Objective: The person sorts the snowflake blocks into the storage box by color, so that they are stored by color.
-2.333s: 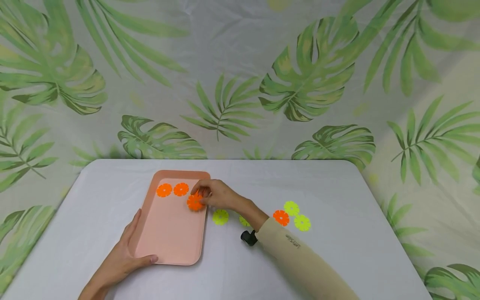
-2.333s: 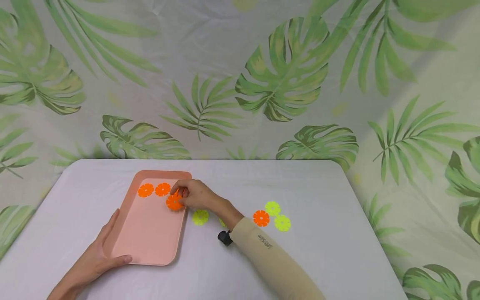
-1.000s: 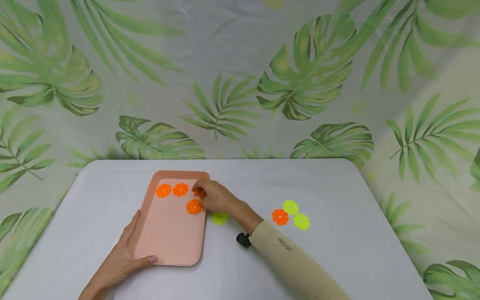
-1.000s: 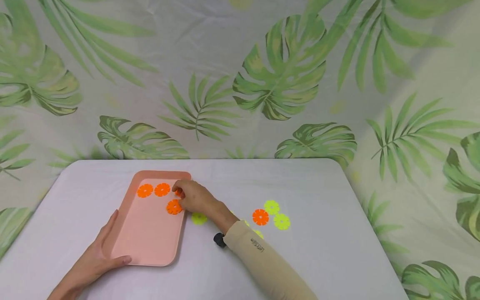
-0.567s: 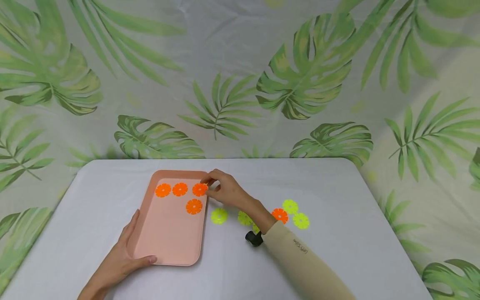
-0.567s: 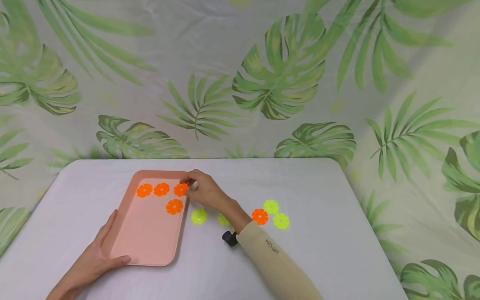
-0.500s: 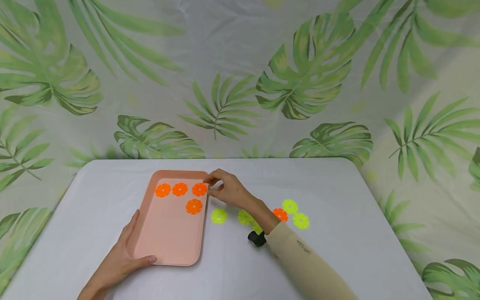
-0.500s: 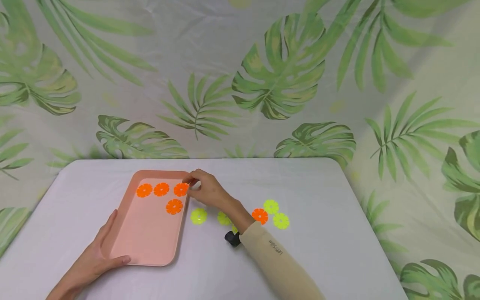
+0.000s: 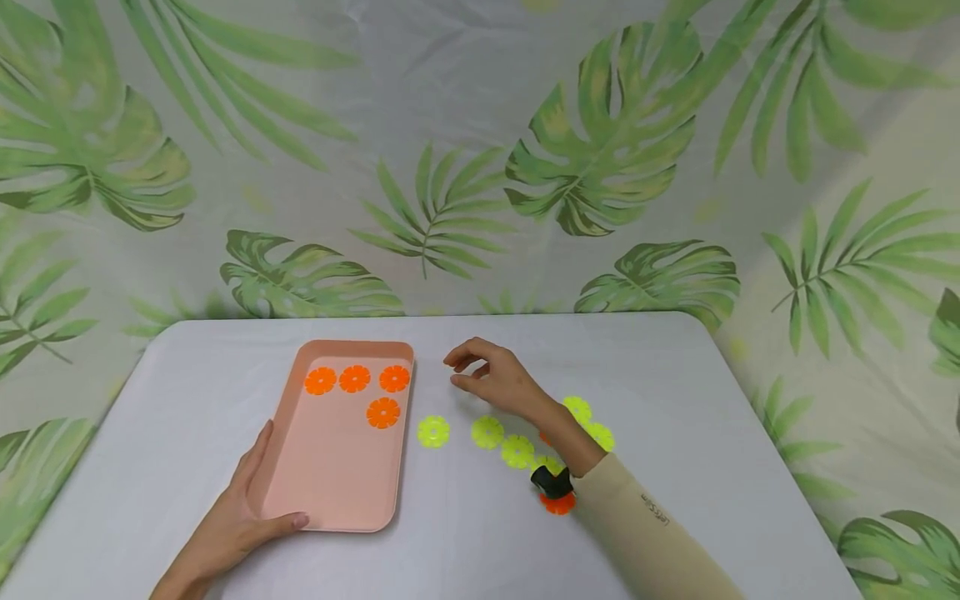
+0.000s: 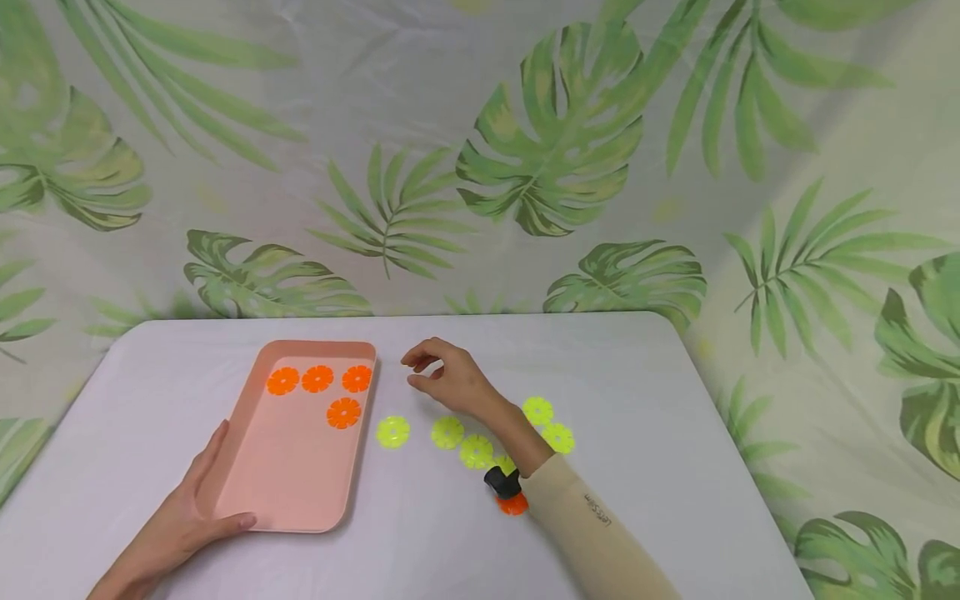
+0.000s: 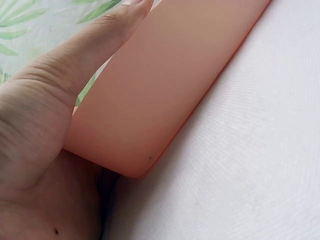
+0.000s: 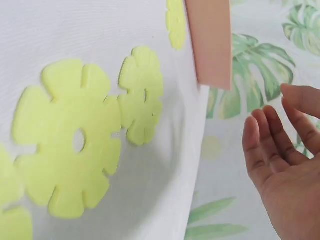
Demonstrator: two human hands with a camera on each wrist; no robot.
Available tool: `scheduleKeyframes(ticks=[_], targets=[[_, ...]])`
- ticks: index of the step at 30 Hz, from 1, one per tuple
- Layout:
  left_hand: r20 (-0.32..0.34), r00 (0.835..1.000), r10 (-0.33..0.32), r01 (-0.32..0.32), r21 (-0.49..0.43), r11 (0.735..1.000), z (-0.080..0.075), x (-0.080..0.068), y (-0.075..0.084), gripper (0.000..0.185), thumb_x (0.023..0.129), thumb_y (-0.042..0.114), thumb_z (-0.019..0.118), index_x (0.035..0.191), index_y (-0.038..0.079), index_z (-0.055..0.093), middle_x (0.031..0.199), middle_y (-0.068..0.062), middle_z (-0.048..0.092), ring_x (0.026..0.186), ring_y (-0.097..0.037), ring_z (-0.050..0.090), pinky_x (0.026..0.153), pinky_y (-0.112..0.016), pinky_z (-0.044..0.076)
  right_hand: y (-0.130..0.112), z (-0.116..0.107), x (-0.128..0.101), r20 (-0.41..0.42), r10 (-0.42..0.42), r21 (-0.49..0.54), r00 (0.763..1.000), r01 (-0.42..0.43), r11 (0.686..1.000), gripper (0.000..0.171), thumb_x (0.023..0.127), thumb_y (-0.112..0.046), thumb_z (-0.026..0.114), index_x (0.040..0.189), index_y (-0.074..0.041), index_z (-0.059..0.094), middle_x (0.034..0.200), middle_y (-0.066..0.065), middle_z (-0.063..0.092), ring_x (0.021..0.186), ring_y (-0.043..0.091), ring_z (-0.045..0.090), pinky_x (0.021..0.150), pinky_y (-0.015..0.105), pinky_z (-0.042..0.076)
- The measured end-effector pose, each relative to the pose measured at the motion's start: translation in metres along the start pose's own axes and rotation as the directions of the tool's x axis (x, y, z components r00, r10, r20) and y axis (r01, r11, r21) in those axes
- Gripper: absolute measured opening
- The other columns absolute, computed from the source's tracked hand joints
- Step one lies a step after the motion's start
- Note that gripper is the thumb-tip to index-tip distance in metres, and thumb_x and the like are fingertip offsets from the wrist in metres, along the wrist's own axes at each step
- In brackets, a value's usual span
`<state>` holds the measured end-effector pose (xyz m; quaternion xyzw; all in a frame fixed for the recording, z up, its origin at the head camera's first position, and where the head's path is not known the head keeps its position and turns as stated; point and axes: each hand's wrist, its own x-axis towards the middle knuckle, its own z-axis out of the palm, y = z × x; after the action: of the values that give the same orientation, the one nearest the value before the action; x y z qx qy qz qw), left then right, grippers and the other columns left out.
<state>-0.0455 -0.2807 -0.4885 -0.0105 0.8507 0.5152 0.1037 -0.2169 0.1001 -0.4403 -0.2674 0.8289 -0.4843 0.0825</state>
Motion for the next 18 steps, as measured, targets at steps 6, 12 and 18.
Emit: scheduleKeyframes(ticks=[6,12,18], targets=[[0.001,1.0,-0.01,0.01,-0.008,1.0,-0.001,0.001,0.001,0.133,0.079,0.019,0.09,0.165,0.047,-0.008,0.174,-0.018,0.002,0.151,-0.046,0.014,0.112,-0.073,0.016,0.005,-0.01,-0.014,-0.02,0.015,0.014,1.0,-0.014,1.0,0.027,0.098,-0.014,0.073,0.124,-0.007,0.069,0.126,0.016,0.07,0.113,0.025,0.067,0.094,0.039,0.055],[-0.002,1.0,0.001,-0.001,0.005,1.0,0.0,0.0,-0.001,0.132,0.08,0.019,0.089,0.165,0.046,-0.008,0.174,-0.018,0.004,0.15,-0.044,0.016,0.115,-0.066,0.017,0.011,-0.017,-0.027,-0.026,0.031,0.006,0.999,-0.031,0.999,0.025,0.099,-0.015,0.072,0.123,-0.009,0.07,0.124,0.016,0.07,0.111,0.023,0.067,0.094,0.037,0.055],[-0.002,1.0,0.011,-0.011,0.012,1.0,0.0,0.001,-0.002,0.132,0.08,0.017,0.089,0.165,0.045,-0.007,0.174,-0.02,0.005,0.149,-0.044,0.018,0.114,-0.065,0.019,0.016,-0.023,-0.038,-0.025,0.055,-0.007,0.998,-0.055,0.998,0.027,0.098,-0.015,0.072,0.124,-0.007,0.07,0.124,0.016,0.071,0.11,0.02,0.067,0.094,0.034,0.055]])
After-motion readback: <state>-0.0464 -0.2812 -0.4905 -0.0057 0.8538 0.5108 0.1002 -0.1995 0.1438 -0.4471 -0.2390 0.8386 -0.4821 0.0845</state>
